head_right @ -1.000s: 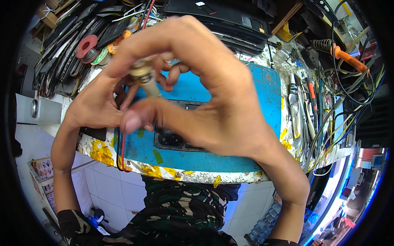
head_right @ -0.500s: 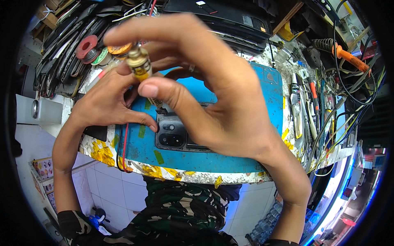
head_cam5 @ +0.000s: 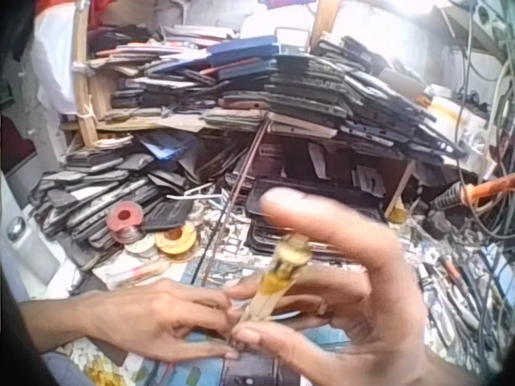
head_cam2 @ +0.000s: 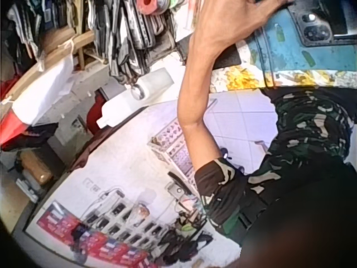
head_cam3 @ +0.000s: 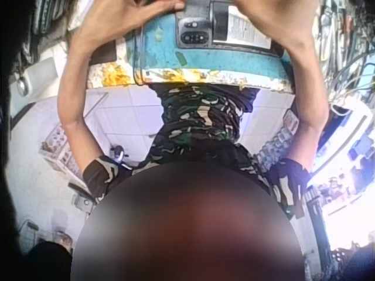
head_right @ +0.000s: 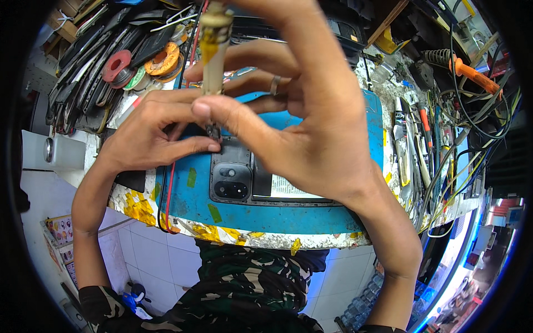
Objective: The person cleans the back of a black smartphone with a white cloth, then removes the back cover to expose the battery and internal components. They use a screwdriver to remove screws from the camera module area. The back cover is placed on the workbench.
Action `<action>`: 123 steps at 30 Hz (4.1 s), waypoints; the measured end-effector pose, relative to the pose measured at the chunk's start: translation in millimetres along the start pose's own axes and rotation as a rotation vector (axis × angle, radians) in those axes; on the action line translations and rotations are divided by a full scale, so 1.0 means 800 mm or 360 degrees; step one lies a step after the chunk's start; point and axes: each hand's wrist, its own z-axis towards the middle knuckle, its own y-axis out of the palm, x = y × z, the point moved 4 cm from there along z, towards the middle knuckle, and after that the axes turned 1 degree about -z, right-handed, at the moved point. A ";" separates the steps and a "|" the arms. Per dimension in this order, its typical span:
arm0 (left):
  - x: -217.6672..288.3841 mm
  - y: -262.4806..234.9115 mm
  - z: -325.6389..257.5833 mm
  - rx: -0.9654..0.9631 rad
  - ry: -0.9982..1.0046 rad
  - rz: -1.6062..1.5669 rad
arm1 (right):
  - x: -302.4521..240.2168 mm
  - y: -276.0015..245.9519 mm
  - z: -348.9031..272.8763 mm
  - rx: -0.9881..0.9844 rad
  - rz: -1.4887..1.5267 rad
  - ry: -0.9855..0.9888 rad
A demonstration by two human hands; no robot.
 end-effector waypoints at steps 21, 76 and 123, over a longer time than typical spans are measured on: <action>-0.007 -0.010 -0.003 -0.0042 0.0021 0.0176 | 0.027 0.017 -0.021 0.0344 0.0382 0.0200; 0.034 -0.053 0.134 0.0457 0.0085 0.1270 | -0.004 0.008 -0.005 0.0376 0.0070 -0.0144; -0.011 0.009 0.002 0.0088 -0.0090 -0.0189 | 0.002 0.012 -0.007 0.0046 0.0169 -0.0282</action>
